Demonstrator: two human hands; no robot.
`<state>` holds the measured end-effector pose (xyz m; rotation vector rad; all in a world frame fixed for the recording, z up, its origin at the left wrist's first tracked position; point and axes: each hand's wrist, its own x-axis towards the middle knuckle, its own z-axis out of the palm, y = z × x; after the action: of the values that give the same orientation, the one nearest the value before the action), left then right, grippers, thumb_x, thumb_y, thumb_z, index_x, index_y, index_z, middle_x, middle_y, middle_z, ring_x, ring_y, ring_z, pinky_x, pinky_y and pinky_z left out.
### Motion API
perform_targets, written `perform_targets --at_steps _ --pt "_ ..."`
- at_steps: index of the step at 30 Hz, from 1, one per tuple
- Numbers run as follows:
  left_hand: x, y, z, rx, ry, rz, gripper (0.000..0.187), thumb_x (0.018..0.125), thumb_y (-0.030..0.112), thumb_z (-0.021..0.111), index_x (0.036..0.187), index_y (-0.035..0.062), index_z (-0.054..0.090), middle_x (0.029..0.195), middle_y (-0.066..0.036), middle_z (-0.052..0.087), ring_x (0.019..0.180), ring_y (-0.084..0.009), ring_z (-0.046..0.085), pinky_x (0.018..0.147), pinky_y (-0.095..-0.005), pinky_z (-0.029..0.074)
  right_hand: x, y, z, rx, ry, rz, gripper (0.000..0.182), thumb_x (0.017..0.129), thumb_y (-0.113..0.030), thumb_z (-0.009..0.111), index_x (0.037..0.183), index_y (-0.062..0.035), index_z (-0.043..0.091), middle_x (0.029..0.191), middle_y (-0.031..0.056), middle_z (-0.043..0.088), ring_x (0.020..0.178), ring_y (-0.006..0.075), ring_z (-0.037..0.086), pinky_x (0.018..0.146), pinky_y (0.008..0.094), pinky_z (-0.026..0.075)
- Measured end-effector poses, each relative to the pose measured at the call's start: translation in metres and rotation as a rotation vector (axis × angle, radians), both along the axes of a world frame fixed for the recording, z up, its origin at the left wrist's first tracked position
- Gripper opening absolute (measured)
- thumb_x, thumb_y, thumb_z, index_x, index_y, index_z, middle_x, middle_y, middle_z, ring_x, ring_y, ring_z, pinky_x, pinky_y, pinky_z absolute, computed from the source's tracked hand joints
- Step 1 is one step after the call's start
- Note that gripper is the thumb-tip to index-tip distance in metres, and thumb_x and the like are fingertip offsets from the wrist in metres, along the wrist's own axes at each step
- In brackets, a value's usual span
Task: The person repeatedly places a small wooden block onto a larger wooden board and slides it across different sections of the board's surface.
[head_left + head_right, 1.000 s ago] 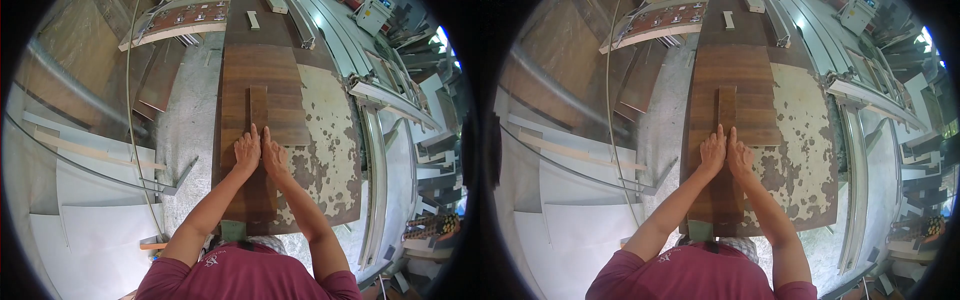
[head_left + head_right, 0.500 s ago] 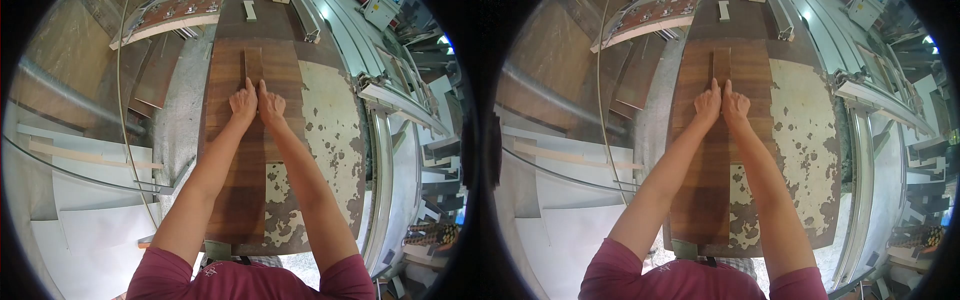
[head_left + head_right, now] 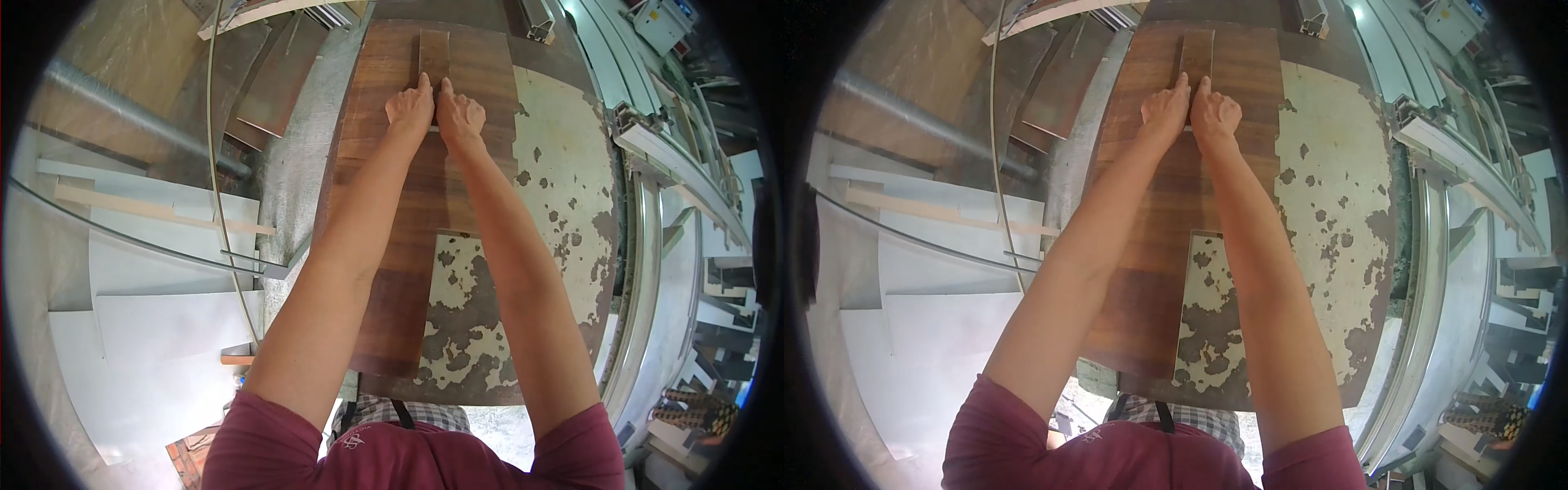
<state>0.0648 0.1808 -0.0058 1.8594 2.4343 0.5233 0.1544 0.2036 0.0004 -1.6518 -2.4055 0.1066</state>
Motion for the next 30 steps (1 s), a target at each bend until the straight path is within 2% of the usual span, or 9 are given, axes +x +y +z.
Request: perform_targets --at_steps 5,10,13,17,19,21,24,28,30 --pt "0.018 -0.059 0.001 -0.03 -0.042 0.007 0.04 0.089 0.027 0.035 0.125 0.0104 0.035 0.081 -0.018 0.062 0.078 -0.033 0.061 0.066 -0.0435 0.048 0.018 -0.06 -0.006 0.065 0.045 -0.031 0.039 0.082 -0.014 0.044 0.12 -0.0136 0.043 0.075 0.0137 0.063 0.07 0.0292 0.062 0.059 0.0383 0.049" --pt "0.038 -0.131 0.006 -0.136 -0.134 0.003 0.042 0.089 0.03 0.034 0.129 0.017 0.03 0.089 -0.018 0.061 0.082 -0.0366 0.058 0.069 -0.0489 0.044 0.041 -0.137 0.003 0.04 -0.053 -0.034 0.044 0.083 -0.015 0.043 0.126 -0.0078 0.038 0.073 0.0101 0.064 0.069 0.0236 0.063 0.059 0.0335 0.049" --pt "0.049 -0.179 0.006 -0.062 -0.105 -0.019 0.044 0.088 0.026 0.035 0.129 0.0116 0.029 0.079 -0.017 0.062 0.074 -0.0328 0.061 0.062 -0.044 0.048 0.052 -0.184 0.009 -0.069 -0.106 -0.043 0.047 0.082 -0.013 0.044 0.128 -0.007 0.034 0.074 0.0099 0.064 0.069 0.0228 0.063 0.059 0.0327 0.049" --pt "0.061 -0.241 0.006 -0.04 -0.126 0.002 0.044 0.088 0.026 0.035 0.129 0.0105 0.029 0.078 -0.017 0.062 0.073 -0.0321 0.062 0.063 -0.0435 0.048 0.065 -0.241 0.004 0.025 -0.063 0.002 0.054 0.08 -0.011 0.047 0.131 -0.0109 0.03 0.073 0.0102 0.064 0.067 0.0251 0.063 0.057 0.0347 0.049" --pt "0.069 -0.265 0.006 -0.098 -0.103 -0.006 0.044 0.089 0.026 0.035 0.129 0.0101 0.029 0.078 -0.017 0.063 0.073 -0.0316 0.062 0.062 -0.0435 0.048 0.074 -0.268 0.013 -0.088 -0.165 0.007 0.054 0.082 -0.013 0.046 0.132 -0.006 0.027 0.075 0.0087 0.064 0.068 0.0221 0.063 0.058 0.0318 0.049" --pt "0.076 -0.285 0.002 -0.092 -0.102 -0.013 0.044 0.089 0.027 0.034 0.129 0.0102 0.03 0.079 -0.017 0.062 0.073 -0.0315 0.062 0.062 -0.0434 0.048 0.08 -0.288 0.015 -0.133 -0.121 -0.006 0.055 0.081 -0.012 0.046 0.133 -0.0089 0.026 0.076 0.0106 0.064 0.068 0.0233 0.063 0.058 0.0333 0.049" --pt "0.08 -0.295 -0.008 -0.162 -0.083 -0.027 0.046 0.089 0.029 0.031 0.131 0.0107 0.026 0.079 -0.019 0.062 0.073 -0.0314 0.062 0.062 -0.0436 0.048 0.093 -0.308 0.02 -0.219 -0.066 -0.044 0.058 0.082 -0.011 0.046 0.134 -0.0117 0.021 0.078 0.0128 0.064 0.07 0.0247 0.063 0.059 0.0353 0.049" --pt "0.108 -0.305 0.029 -0.297 -0.086 -0.054 0.052 0.09 0.031 0.03 0.135 0.0116 0.013 0.082 -0.02 0.061 0.079 -0.0335 0.06 0.063 -0.0451 0.048 0.097 -0.301 -0.001 -0.167 -0.023 -0.05 0.062 0.081 -0.012 0.048 0.134 -0.0092 0.017 0.08 0.0107 0.064 0.072 0.0241 0.064 0.061 0.0345 0.05" --pt "0.108 -0.292 0.008 -0.289 -0.046 -0.073 0.052 0.089 0.031 0.031 0.135 0.0123 0.013 0.083 -0.02 0.061 0.078 -0.0339 0.061 0.063 -0.0454 0.048 0.107 -0.298 -0.001 -0.201 -0.016 -0.075 0.061 0.081 -0.012 0.048 0.134 -0.009 0.018 0.079 0.0105 0.064 0.072 0.0237 0.064 0.06 0.034 0.05"
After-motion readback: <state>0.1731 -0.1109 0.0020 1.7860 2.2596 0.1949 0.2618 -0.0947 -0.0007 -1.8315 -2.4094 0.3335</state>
